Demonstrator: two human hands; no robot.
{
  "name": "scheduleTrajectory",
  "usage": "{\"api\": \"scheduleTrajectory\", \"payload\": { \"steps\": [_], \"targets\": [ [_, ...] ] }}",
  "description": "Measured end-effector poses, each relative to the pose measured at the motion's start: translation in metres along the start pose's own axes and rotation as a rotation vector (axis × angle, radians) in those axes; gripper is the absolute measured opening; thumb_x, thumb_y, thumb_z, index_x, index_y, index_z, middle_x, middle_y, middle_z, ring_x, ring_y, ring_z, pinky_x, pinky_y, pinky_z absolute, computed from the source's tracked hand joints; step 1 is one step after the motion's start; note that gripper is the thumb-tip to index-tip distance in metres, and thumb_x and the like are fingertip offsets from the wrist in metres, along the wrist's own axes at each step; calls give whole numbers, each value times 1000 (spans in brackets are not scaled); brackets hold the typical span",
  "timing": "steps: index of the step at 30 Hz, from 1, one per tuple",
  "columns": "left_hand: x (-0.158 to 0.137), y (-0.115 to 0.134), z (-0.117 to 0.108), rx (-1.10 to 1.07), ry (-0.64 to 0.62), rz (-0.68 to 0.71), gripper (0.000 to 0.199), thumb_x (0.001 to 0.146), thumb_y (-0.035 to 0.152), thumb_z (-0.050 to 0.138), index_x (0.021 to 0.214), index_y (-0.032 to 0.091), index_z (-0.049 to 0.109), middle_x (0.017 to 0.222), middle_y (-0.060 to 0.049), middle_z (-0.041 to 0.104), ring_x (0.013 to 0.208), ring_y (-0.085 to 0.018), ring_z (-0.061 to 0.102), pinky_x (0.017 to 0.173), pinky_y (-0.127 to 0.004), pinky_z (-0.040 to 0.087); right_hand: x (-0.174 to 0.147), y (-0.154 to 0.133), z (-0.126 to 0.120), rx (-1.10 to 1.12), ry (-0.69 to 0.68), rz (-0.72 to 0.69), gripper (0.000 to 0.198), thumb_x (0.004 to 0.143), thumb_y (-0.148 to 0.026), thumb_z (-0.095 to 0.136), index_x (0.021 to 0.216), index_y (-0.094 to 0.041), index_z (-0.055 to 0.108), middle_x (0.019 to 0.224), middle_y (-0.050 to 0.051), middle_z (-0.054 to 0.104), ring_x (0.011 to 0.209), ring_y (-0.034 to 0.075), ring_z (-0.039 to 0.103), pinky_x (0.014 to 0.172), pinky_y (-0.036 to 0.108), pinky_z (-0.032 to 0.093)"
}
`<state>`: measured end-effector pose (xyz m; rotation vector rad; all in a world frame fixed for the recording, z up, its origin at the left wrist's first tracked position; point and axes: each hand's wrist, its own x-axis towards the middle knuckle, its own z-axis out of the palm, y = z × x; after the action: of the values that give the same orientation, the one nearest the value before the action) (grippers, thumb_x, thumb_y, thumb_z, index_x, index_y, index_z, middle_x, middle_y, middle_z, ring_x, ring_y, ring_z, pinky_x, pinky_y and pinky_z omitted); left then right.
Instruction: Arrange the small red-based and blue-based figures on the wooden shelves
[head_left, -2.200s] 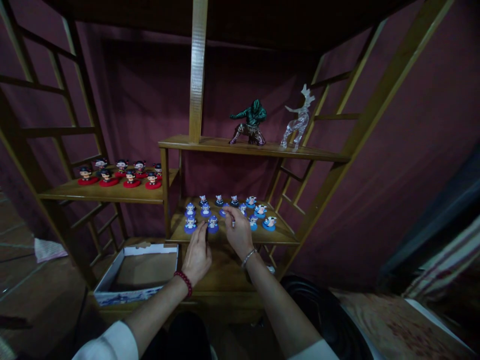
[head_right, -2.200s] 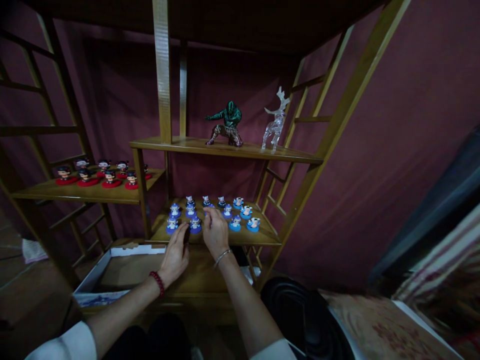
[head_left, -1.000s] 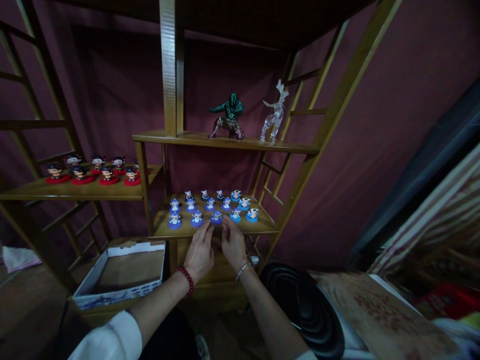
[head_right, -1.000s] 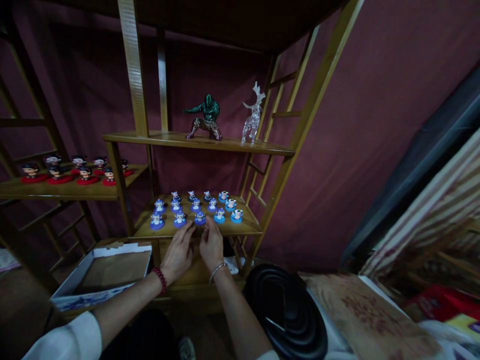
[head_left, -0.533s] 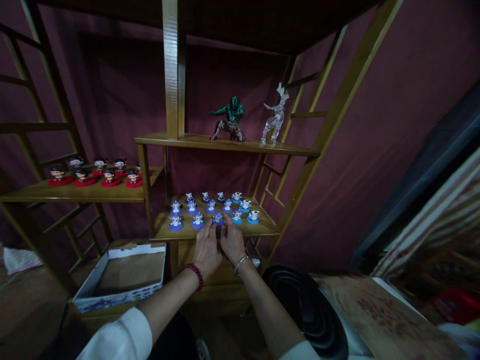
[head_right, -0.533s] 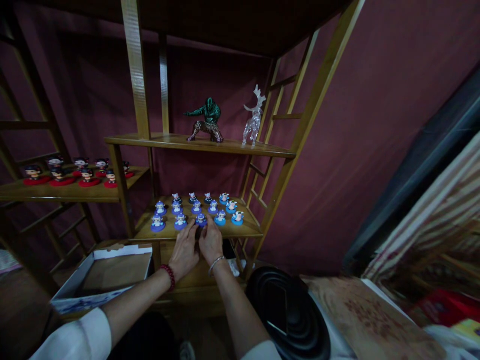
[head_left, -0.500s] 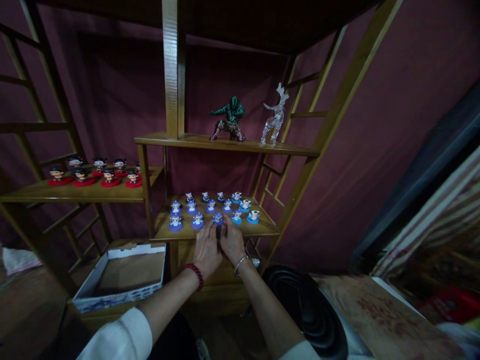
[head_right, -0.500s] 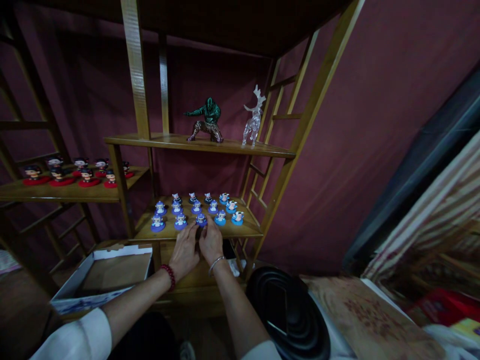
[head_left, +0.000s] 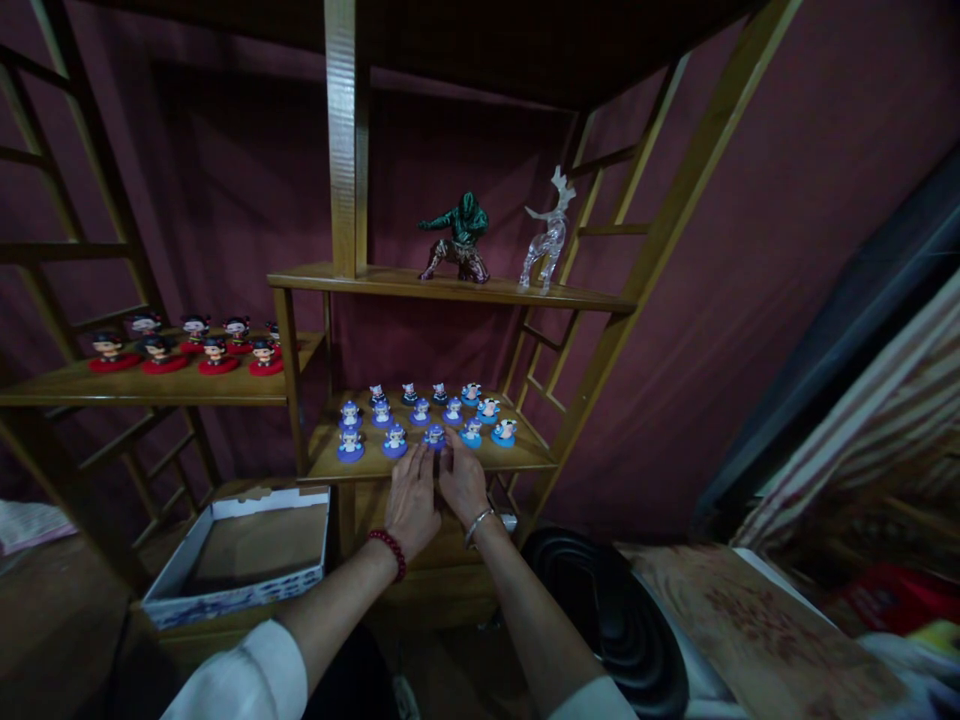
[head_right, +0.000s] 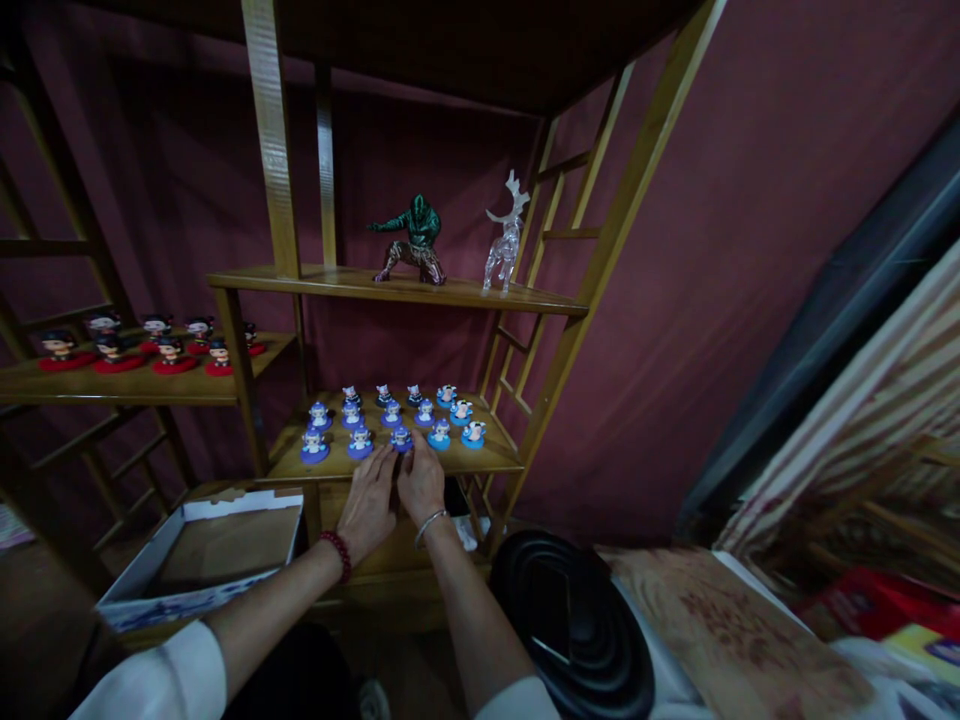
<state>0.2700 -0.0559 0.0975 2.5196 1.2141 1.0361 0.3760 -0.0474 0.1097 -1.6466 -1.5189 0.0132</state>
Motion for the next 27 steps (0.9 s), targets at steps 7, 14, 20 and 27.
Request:
{"api": "scheduleTrajectory", "payload": {
  "steps": [7,14,20,27],
  "targets": [
    [-4,-7,4,65,6,69,64,64,1,39,128,2,35,135,-21,39,129,-28,28,103,-50,28,8,-8,-8,2,-15,-35,43,83,-13,38,126,-17,45,121,9,57,110,18,53,95,33,42],
    [-4,-5,0,163,-17,140,51,77,5,33,128,4,37,134,-20,42,127,-29,30,100,-49,30,33,-22,-27,-233,-203,-175,32,84,-18,44,113,-19,57,111,8,62,107,18,53,93,29,40],
    [-4,-6,1,207,-3,166,54,75,2,35,129,8,36,135,-19,41,126,-29,33,97,-50,32,62,-38,-38,-539,-565,-337,25,82,-18,49,104,-19,61,103,9,65,96,18,59,80,24,43],
    [-5,-8,2,184,-40,162,64,68,3,41,131,8,34,136,-20,39,127,-31,31,97,-51,30,74,-46,-36,-671,-680,-424,22,76,-9,50,93,-12,64,93,14,67,88,22,63,72,26,45]
  ]
}}
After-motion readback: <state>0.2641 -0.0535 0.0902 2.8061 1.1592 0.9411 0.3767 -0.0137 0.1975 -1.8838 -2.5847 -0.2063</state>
